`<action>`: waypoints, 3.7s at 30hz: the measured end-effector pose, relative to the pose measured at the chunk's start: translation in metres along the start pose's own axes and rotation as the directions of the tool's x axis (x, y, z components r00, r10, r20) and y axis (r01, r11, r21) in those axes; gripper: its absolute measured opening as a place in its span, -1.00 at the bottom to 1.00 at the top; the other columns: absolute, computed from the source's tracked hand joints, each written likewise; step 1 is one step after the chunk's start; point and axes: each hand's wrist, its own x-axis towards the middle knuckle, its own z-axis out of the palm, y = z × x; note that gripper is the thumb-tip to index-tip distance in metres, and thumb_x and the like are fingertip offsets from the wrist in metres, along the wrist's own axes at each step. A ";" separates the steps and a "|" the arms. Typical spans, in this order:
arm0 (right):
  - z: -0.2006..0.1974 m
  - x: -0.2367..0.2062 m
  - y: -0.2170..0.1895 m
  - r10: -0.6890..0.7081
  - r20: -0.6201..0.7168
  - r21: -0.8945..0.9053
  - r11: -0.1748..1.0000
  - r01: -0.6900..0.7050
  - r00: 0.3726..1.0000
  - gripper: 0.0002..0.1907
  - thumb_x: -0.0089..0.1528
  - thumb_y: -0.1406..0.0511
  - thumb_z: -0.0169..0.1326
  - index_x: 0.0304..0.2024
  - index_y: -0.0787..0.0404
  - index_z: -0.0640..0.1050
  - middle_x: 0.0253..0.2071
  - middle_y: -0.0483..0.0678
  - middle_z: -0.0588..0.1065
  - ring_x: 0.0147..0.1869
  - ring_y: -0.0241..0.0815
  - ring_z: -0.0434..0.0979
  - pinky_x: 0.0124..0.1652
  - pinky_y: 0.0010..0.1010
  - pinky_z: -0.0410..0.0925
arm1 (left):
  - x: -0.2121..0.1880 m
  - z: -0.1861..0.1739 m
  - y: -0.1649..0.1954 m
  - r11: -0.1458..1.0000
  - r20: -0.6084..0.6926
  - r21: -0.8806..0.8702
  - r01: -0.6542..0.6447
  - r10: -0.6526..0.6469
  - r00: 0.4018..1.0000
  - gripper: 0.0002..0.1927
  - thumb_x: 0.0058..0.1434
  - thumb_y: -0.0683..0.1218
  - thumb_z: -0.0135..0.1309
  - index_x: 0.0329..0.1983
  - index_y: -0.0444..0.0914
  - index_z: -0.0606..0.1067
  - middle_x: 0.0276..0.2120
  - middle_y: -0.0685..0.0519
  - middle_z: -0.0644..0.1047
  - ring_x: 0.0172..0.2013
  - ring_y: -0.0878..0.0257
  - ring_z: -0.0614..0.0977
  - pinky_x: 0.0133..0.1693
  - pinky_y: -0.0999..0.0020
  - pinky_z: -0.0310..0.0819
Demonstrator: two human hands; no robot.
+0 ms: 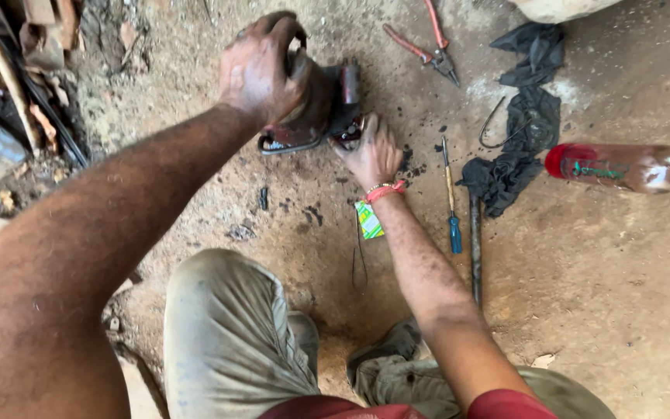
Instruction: The person is repairing a mechanical part, possibly a hydraulic jack, by applying liquid from a bottle, using a hammer to strike a metal rod, and wiping the area with a cloth. The person repeatedly applies liquid and strikes the part while seated on the ground.
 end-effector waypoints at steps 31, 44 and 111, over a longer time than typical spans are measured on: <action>-0.007 0.023 0.027 -0.202 0.067 -0.076 0.975 0.207 0.977 -0.34 0.07 -0.28 0.26 -0.27 0.15 0.64 -0.23 0.10 0.59 -0.14 0.11 0.60 -0.21 -0.02 0.41 | -0.005 -0.002 0.008 0.993 0.067 -0.114 0.034 -0.026 0.997 -0.71 0.40 -0.06 0.05 0.14 -0.20 0.56 0.13 -0.14 0.58 -0.02 -0.11 0.64 0.00 0.03 0.50; 0.059 -0.043 0.033 -0.208 0.170 0.378 0.916 0.131 0.963 -0.83 0.11 0.20 0.15 -0.41 0.16 0.57 -0.45 0.03 0.57 -0.36 0.05 0.59 -0.35 -0.12 0.40 | -0.001 0.014 -0.011 0.999 0.095 0.001 0.050 -0.050 0.994 -0.73 0.42 0.03 0.01 0.08 -0.13 0.56 0.16 -0.05 0.58 -0.02 0.08 0.67 -0.08 0.23 0.63; -0.180 -0.309 0.372 0.576 0.560 -0.149 0.777 -0.611 0.596 -0.54 0.24 -0.01 0.12 -0.20 0.27 0.61 -0.64 0.02 0.46 -0.54 -0.11 0.45 -0.44 -0.15 0.30 | -0.005 0.025 0.002 0.990 -0.056 0.123 0.072 -0.065 0.996 -0.48 0.44 0.20 -0.04 0.14 -0.32 0.47 0.06 -0.24 0.54 0.01 -0.08 0.60 0.01 0.01 0.51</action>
